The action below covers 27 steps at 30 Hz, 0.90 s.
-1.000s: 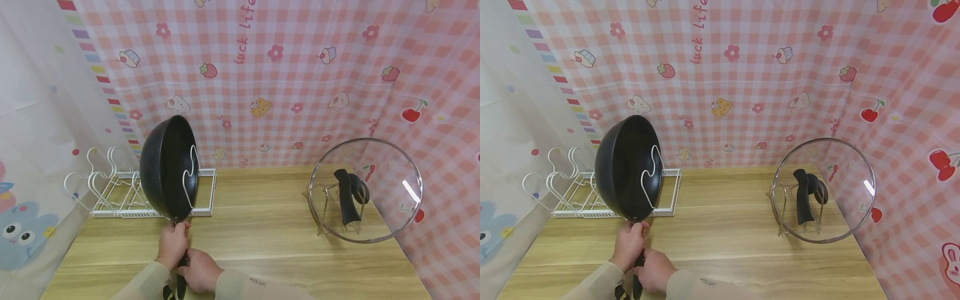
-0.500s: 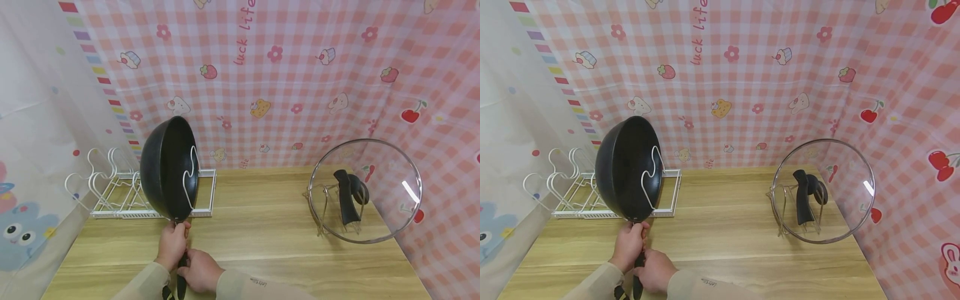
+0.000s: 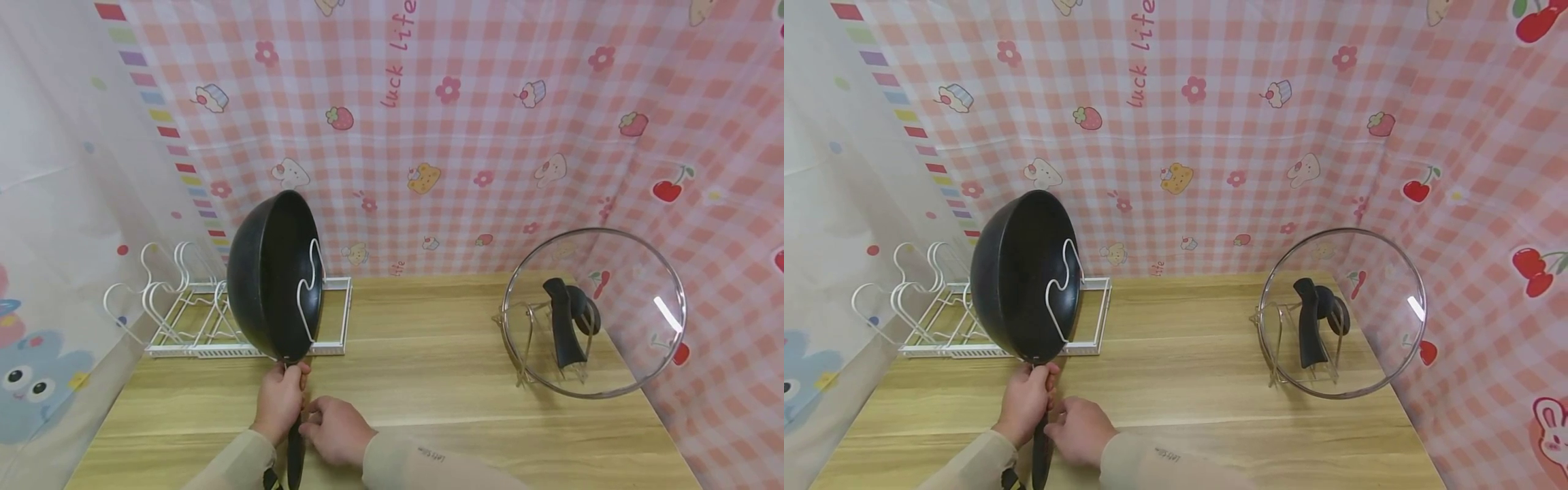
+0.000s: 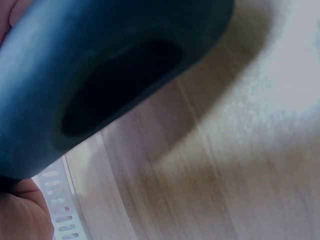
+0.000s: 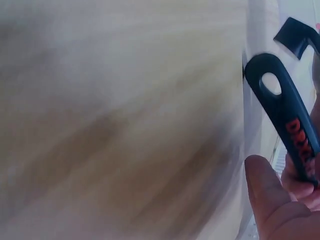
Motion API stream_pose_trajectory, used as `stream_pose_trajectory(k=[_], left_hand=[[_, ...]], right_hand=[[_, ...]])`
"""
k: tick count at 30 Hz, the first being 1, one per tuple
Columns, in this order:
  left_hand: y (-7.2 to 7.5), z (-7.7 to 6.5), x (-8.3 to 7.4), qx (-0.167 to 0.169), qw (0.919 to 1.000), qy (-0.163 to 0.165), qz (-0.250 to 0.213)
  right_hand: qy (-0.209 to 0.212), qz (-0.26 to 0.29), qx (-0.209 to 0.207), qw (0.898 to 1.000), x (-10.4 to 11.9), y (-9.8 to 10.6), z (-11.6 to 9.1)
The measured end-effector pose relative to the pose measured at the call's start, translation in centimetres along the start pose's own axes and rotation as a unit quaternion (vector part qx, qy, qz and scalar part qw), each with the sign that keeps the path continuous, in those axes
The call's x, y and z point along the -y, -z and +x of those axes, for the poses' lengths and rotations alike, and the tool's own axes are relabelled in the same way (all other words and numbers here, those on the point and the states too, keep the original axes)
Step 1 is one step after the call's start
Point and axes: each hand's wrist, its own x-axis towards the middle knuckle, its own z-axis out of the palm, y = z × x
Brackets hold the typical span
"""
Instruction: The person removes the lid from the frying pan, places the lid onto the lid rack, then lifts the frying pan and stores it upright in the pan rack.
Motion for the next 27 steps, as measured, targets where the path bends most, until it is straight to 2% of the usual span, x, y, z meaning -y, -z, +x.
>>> stream_pose_trajectory(k=[8,12,17,21,27], left_hand=[[-0.1,-0.1,-0.1,0.003,1.0,0.003,0.004],[-0.1,-0.1,-0.1,0.001,1.0,0.003,0.008],[0.0,-0.1,-0.2,0.005,1.0,0.0,0.007],[0.1,-0.2,-0.4,0.009,0.9999,0.0,0.009],[0.2,-0.2,-0.4,0.015,0.9998,0.006,0.012]], right_hand=[[-0.011,-0.026,-0.023,0.999,-1.4,2.6,0.7],[-0.012,-0.039,-0.049,0.998,-2.3,4.1,0.8],[-0.024,-0.07,-0.078,0.994,-3.4,5.9,0.9],[-0.04,-0.085,-0.087,0.992,-4.2,7.2,1.0],[-0.042,-0.109,-0.104,0.988,-5.7,9.1,1.3]])
